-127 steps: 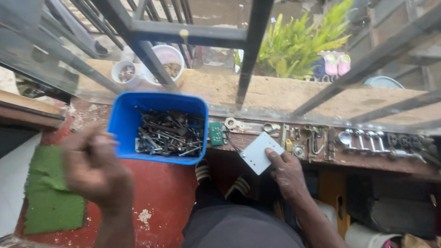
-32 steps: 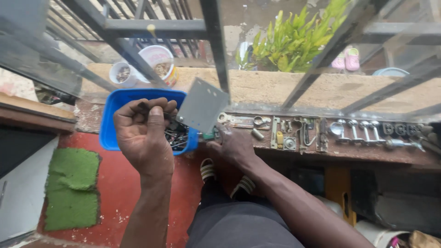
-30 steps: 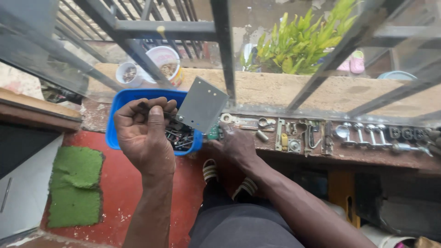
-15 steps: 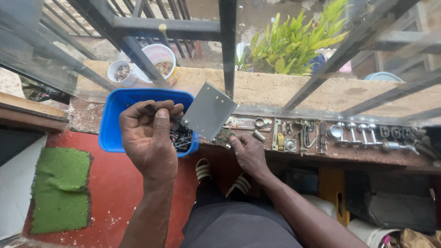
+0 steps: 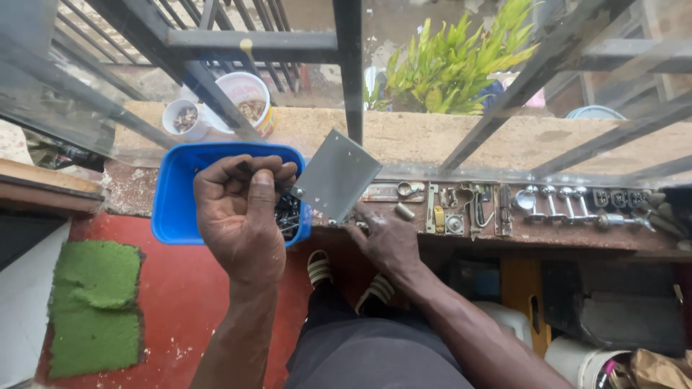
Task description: Inspecting and sorting various metal hardware parts, locks, and hinges on a balcony windowsill.
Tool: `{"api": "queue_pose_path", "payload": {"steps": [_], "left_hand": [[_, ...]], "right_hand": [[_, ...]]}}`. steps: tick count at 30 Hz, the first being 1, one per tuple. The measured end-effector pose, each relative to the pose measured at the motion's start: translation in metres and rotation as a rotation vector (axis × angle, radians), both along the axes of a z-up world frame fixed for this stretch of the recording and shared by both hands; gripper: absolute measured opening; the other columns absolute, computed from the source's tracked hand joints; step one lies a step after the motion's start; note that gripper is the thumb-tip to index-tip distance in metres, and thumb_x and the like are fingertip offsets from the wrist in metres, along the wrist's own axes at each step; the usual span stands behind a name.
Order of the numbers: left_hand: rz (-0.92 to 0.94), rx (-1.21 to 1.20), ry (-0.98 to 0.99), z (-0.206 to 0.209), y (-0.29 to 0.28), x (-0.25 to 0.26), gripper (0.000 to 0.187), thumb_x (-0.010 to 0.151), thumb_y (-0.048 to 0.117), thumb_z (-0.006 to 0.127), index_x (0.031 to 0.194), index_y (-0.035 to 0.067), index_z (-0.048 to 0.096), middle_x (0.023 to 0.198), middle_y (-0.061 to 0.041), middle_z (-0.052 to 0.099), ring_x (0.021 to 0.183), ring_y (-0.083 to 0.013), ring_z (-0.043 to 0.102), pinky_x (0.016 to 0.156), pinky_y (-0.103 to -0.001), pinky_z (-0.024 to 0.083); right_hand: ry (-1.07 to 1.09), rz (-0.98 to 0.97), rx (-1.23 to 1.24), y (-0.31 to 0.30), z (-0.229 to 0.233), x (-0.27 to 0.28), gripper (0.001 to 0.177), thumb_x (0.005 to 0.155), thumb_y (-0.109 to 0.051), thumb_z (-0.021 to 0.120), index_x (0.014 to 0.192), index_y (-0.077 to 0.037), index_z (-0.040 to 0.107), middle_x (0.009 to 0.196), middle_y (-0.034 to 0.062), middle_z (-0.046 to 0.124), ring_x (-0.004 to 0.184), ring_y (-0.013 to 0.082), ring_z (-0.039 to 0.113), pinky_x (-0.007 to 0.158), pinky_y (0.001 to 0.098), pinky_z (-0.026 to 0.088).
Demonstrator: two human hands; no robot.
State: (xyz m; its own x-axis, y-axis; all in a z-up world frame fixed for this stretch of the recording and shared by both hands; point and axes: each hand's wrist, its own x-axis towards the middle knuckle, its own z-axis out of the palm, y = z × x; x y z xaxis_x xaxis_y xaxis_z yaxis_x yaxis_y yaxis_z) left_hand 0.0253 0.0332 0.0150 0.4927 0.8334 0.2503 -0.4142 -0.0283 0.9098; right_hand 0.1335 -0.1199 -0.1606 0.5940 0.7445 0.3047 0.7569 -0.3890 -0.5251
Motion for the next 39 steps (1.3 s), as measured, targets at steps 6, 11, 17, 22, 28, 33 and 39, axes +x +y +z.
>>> {"api": "queue_pose_path", "payload": {"steps": [6,11,17,22,28,33,39], "left_hand": [[-0.016,0.017,-0.014,0.002,-0.003,-0.001,0.022,0.107,-0.008,0.054,0.125,0.002,0.048,0.117,-0.015,0.069,0.106,-0.0221,0.073,0.102,-0.038,0.062],[-0.032,0.005,-0.04,-0.001,-0.002,0.001,0.022,0.107,-0.008,0.055,0.125,0.002,0.049,0.115,-0.015,0.069,0.105,-0.0223,0.073,0.102,-0.04,0.062],[-0.047,0.025,-0.022,-0.002,-0.006,0.0,0.023,0.109,-0.009,0.055,0.128,0.001,0.049,0.118,-0.016,0.069,0.107,-0.0241,0.072,0.104,-0.039,0.061],[-0.077,0.025,-0.008,0.003,-0.016,0.001,0.023,0.11,-0.009,0.055,0.13,0.0,0.048,0.12,-0.018,0.068,0.108,-0.0263,0.073,0.105,-0.04,0.062],[-0.069,0.035,0.03,0.006,-0.025,-0.002,0.024,0.112,-0.01,0.056,0.131,-0.001,0.046,0.115,-0.017,0.066,0.105,-0.0237,0.072,0.104,-0.04,0.063],[-0.04,-0.008,0.08,0.015,-0.029,0.004,0.023,0.108,-0.01,0.056,0.127,0.0,0.045,0.117,-0.016,0.066,0.103,-0.0222,0.071,0.106,-0.044,0.065],[-0.061,0.039,0.116,0.015,-0.031,0.011,0.025,0.108,-0.011,0.056,0.128,0.0,0.044,0.112,-0.018,0.067,0.101,-0.0237,0.073,0.1,-0.04,0.064]], "right_hand": [[0.135,-0.046,-0.178,-0.013,0.019,0.011,0.05,0.091,-0.039,0.071,0.132,-0.011,0.065,0.096,0.0143,0.078,0.075,0.0277,0.076,0.069,0.0376,0.061],[0.032,-0.035,-0.168,-0.01,0.027,0.011,0.05,0.095,-0.042,0.069,0.133,-0.011,0.066,0.076,0.0175,0.075,0.067,0.0281,0.074,0.076,0.0391,0.059],[0.141,-0.045,-0.291,0.026,0.01,0.021,0.029,0.109,-0.036,0.053,0.119,-0.016,0.072,0.088,0.0126,0.074,0.043,0.0169,0.058,0.038,0.0336,0.049],[0.107,-0.02,-0.349,0.053,0.021,0.035,0.032,0.099,-0.044,0.066,0.1,-0.014,0.076,0.079,0.0078,0.077,0.059,0.0198,0.067,0.05,0.0356,0.052],[0.241,-0.01,-0.019,0.051,0.06,0.03,0.034,0.088,-0.042,0.072,0.11,-0.016,0.075,0.093,0.0061,0.078,0.076,0.025,0.075,0.057,0.0383,0.057],[0.114,0.095,0.089,0.048,0.053,0.033,0.037,0.082,-0.039,0.075,0.108,-0.013,0.074,0.095,0.0085,0.077,0.078,0.0271,0.074,0.058,0.0388,0.056],[0.035,0.05,-0.052,0.034,0.035,0.035,0.018,0.09,-0.024,0.069,0.09,-0.007,0.074,0.076,0.014,0.071,0.064,0.0308,0.069,0.054,0.0422,0.055]]}}
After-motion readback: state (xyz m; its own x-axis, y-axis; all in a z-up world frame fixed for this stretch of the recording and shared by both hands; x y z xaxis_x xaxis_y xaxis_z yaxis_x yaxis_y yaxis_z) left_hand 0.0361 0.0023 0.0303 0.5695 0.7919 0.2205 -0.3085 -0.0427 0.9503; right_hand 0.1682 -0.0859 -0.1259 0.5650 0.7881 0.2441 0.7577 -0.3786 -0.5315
